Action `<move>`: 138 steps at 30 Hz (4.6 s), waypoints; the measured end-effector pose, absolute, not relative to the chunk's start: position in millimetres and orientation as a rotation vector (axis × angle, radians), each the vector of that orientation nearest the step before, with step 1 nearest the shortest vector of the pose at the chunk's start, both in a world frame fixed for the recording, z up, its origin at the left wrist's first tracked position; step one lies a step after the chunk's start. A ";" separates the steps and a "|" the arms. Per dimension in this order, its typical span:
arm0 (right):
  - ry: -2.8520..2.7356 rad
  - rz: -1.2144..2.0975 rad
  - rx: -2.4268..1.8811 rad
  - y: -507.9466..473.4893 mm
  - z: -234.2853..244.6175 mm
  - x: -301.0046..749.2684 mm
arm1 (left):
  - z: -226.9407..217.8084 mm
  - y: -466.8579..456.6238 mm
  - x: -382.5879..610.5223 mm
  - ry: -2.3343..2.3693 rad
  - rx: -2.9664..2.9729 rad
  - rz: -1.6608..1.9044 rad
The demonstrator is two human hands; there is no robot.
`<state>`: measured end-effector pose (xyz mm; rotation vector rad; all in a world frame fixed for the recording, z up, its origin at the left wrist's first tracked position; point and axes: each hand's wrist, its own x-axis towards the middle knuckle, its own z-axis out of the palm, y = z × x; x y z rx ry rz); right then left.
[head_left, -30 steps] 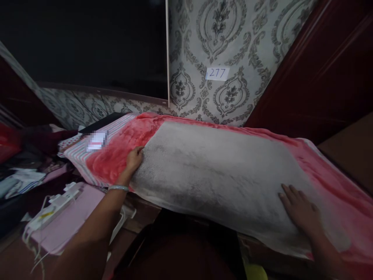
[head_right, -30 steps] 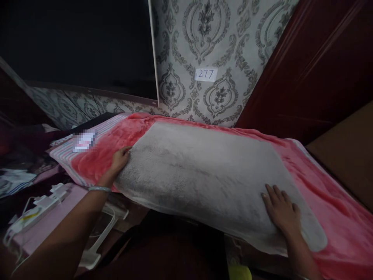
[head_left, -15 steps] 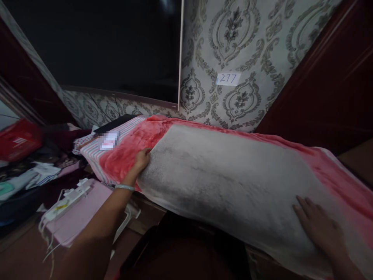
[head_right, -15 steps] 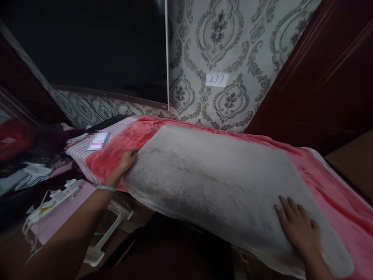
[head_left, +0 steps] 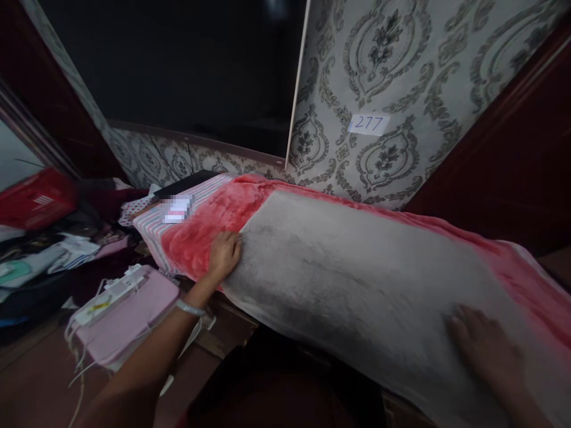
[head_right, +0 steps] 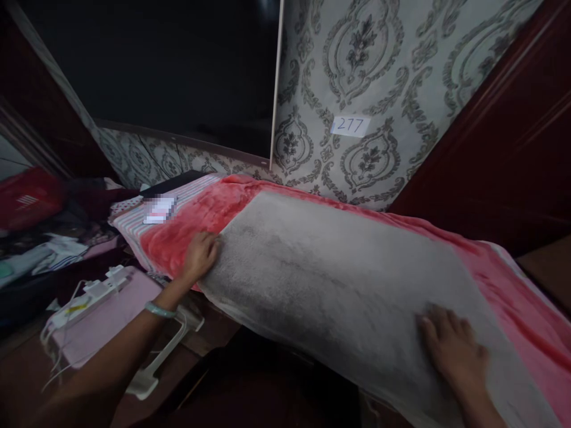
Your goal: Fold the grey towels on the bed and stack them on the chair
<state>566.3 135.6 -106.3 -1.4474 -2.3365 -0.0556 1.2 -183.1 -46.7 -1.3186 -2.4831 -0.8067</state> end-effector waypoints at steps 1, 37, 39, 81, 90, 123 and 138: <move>-2.309 -0.042 -1.434 126.9 -97.8 538.1 | -50.2 -187.7 5.9 -2.454 -1.398 -0.773; -3.055 0.114 -0.145 5.8 -32.8 131.0 | -107.1 -200.2 41.2 -2.112 -1.349 -0.701; -3.084 0.162 0.072 -9.9 -37.7 129.2 | -109.2 -200.8 41.8 -2.065 -1.325 -0.763; -3.073 0.241 -0.567 112.0 -37.8 -0.8 | -82.6 -175.3 22.0 -2.308 -1.415 -0.612; -3.028 0.264 -0.702 152.9 -39.0 -37.9 | -88.3 -176.7 17.4 -2.198 -1.405 -0.596; -3.166 0.199 -0.135 63.9 -37.9 50.0 | -63.3 -171.9 26.0 -2.463 -1.430 -0.683; -3.146 0.097 -0.527 109.1 -41.9 204.1 | -55.6 -167.4 22.4 -2.499 -1.438 -0.594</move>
